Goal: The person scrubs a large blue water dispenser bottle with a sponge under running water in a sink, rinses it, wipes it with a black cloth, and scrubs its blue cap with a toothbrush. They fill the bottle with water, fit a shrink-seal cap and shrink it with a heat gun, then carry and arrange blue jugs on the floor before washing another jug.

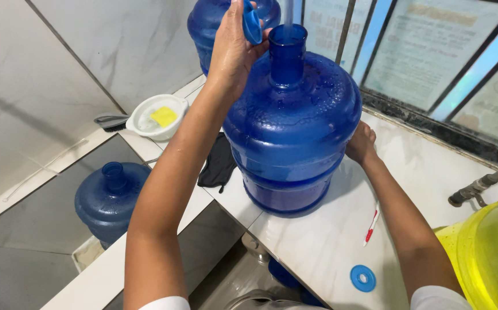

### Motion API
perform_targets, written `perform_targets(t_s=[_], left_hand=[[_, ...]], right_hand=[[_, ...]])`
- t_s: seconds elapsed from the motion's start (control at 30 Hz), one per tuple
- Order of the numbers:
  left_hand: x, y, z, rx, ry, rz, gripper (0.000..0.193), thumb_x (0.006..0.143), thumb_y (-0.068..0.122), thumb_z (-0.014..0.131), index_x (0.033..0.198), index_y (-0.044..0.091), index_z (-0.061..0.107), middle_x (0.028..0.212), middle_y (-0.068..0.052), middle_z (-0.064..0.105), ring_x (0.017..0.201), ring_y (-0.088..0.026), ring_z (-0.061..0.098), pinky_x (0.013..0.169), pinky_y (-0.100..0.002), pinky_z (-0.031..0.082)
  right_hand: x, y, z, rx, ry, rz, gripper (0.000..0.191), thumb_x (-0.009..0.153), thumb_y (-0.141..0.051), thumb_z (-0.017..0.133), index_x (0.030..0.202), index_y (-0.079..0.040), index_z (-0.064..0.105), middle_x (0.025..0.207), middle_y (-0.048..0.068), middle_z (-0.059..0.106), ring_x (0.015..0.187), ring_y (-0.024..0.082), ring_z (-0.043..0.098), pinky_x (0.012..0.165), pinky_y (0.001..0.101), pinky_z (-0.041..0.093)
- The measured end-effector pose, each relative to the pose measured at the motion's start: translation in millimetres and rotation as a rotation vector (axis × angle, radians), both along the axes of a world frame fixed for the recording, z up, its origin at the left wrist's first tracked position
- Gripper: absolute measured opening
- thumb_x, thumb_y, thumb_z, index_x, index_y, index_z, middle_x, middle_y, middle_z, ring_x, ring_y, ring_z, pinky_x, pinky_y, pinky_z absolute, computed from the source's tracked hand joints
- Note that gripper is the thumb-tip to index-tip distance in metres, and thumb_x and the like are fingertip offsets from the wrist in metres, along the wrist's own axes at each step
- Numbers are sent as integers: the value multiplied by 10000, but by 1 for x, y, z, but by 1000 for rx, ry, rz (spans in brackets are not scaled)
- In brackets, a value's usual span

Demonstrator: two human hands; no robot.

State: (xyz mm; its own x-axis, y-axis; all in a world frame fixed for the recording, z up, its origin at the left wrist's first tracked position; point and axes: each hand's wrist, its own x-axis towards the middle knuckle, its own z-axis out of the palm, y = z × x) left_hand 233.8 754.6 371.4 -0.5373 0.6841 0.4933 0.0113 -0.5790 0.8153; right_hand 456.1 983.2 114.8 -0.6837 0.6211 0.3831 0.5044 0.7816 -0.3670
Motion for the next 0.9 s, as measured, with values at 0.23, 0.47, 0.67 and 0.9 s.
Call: perform_targets(t_s=[0.23,0.47,0.67,0.9], left_hand=[[0,8,5,-18,-11,29,614,965,594,512,1283,69,500,1094,-113,649,1042,-255,719,959,-445,589],[4,5,14,-30,22,-2,671,943,648,509,1267,61,511,1076,-159,682,1056,-269,740,944,-472,615],[0,4,22,-106,-24,-10,580,970,588,479,1225,68,518,1065,-161,715,1010,-230,703,909,-455,613],[-2,6,35,-190,71,-87,564,976,552,514,1208,39,545,1028,-162,654,1053,-285,713,948,-486,624]], right_hand=[[-4,9,-10,-39,-65,-11,604,879,-400,706,1395,-117,569,1414,200,530,1335,454,448,1015,746,330],[-3,3,-34,83,79,-49,835,891,-461,680,1560,-56,388,1515,244,406,1446,473,296,1067,815,177],[3,-14,-53,103,35,-122,636,960,-426,644,1537,-215,479,1615,206,347,1482,438,289,1126,796,151],[10,-11,-50,61,-203,-202,592,841,-257,623,1433,-258,607,1632,196,342,1499,416,320,1165,645,224]])
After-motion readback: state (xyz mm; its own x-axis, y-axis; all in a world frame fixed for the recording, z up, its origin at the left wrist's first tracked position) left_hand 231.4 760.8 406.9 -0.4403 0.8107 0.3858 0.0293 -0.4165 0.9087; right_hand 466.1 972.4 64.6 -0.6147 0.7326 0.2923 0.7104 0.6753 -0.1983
